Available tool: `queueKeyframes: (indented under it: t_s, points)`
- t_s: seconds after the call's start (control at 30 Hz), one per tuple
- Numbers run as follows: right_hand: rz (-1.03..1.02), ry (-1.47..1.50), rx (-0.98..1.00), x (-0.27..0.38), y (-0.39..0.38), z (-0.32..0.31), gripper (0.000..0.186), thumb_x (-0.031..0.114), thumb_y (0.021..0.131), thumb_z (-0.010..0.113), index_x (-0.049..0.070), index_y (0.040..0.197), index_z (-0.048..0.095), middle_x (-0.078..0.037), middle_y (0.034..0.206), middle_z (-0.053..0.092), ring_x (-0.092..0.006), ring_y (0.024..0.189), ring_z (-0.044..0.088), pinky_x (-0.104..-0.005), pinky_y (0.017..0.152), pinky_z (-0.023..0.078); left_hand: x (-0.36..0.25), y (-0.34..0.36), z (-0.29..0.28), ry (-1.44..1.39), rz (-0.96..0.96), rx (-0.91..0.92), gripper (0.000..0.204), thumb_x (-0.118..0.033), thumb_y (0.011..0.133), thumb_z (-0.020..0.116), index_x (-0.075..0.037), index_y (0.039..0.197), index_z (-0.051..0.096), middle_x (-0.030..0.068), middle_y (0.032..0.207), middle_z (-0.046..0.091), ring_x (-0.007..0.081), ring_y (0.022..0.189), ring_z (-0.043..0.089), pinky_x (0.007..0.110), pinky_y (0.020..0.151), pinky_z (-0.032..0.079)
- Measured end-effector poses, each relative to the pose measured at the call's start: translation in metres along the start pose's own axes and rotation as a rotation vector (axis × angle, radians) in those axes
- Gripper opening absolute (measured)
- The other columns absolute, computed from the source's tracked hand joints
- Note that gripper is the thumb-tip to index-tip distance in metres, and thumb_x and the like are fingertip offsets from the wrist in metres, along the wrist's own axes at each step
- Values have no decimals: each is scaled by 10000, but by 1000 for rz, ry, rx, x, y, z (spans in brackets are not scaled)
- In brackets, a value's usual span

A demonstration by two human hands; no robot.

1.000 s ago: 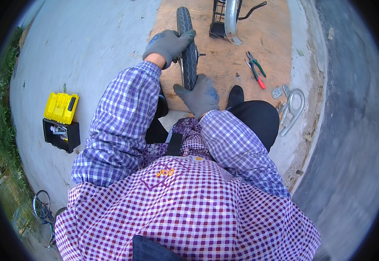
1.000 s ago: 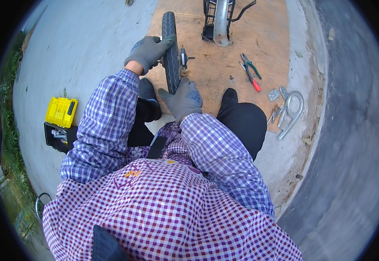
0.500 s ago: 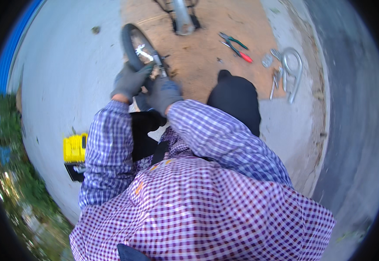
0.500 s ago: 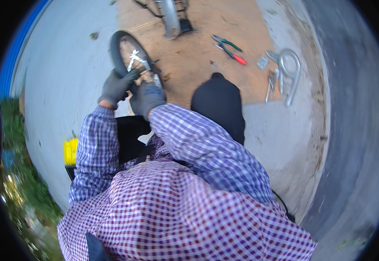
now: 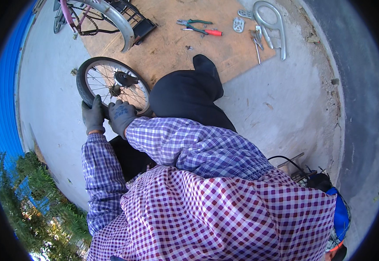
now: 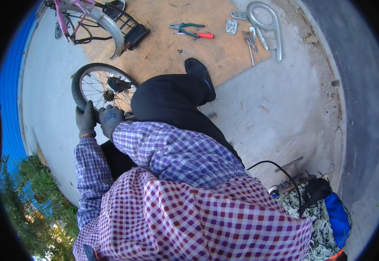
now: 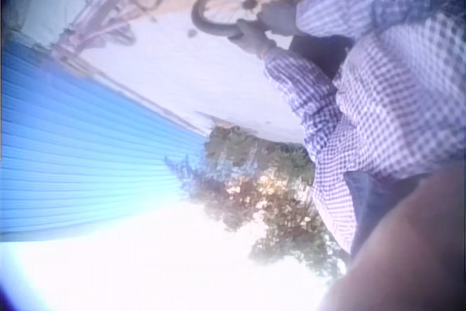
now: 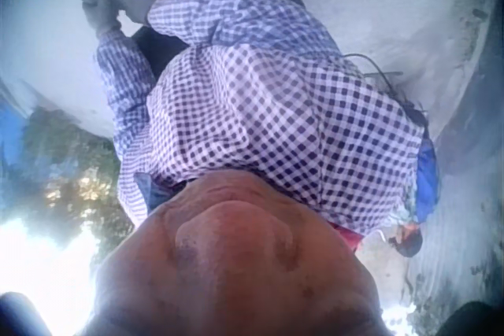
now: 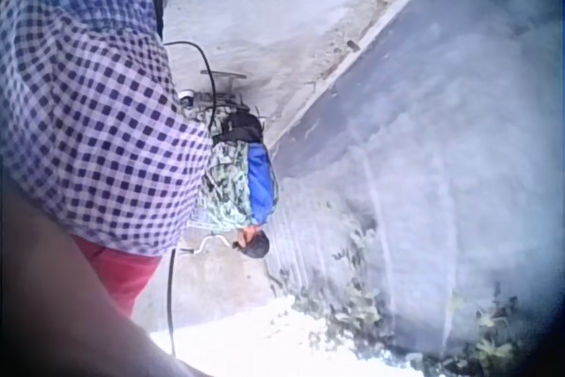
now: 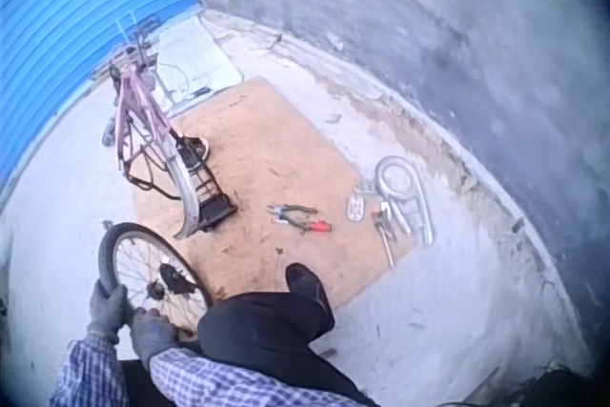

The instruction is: The person removes the rear tire from a pink bicycle, then uses pliers and a screwdriver to adjust the chain and rear derailleur. The tire is set aside while the person works on the drivetrain components.

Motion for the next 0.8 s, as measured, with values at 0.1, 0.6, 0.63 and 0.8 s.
queueKeyframes:
  t_s: [0.1,0.6,0.63,0.8]
  points:
    - [-23,32,18,-8,-3,5,623,424,889,771,62,1346,553,-164,1267,607,-322,1166,628,-499,916,521,16,12,8,-44,-21,-67,713,-432,895,788,53,1375,585,191,1246,708,274,1085,687,383,933,541]
    - [19,-128,-64,-41,6,18,536,346,865,781,92,1296,590,-119,1231,608,-295,1125,618,-493,884,490,2,11,17,-126,-51,-152,760,-499,898,780,78,1351,584,200,1211,711,286,1033,689,380,903,547]
    - [29,-142,-66,-43,7,17,517,307,866,776,94,1298,589,-122,1237,607,-298,1132,617,-495,885,490,-4,3,21,-81,-44,-148,802,-517,888,781,83,1373,560,212,1233,702,295,1052,687,387,921,542]
    - [61,-78,-96,-46,14,10,527,220,837,775,92,1306,573,-136,1251,607,-313,1145,613,-499,886,494,-32,-41,43,-62,-66,-26,902,-455,812,866,34,1456,468,204,1247,689,286,1085,681,387,941,543]
Point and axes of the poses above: each hand's wrist, its own y-axis towards the middle knuckle, its own z-axis out of the palm, x = y × z, the point moved 1 cm from there along y, towards the middle knuckle
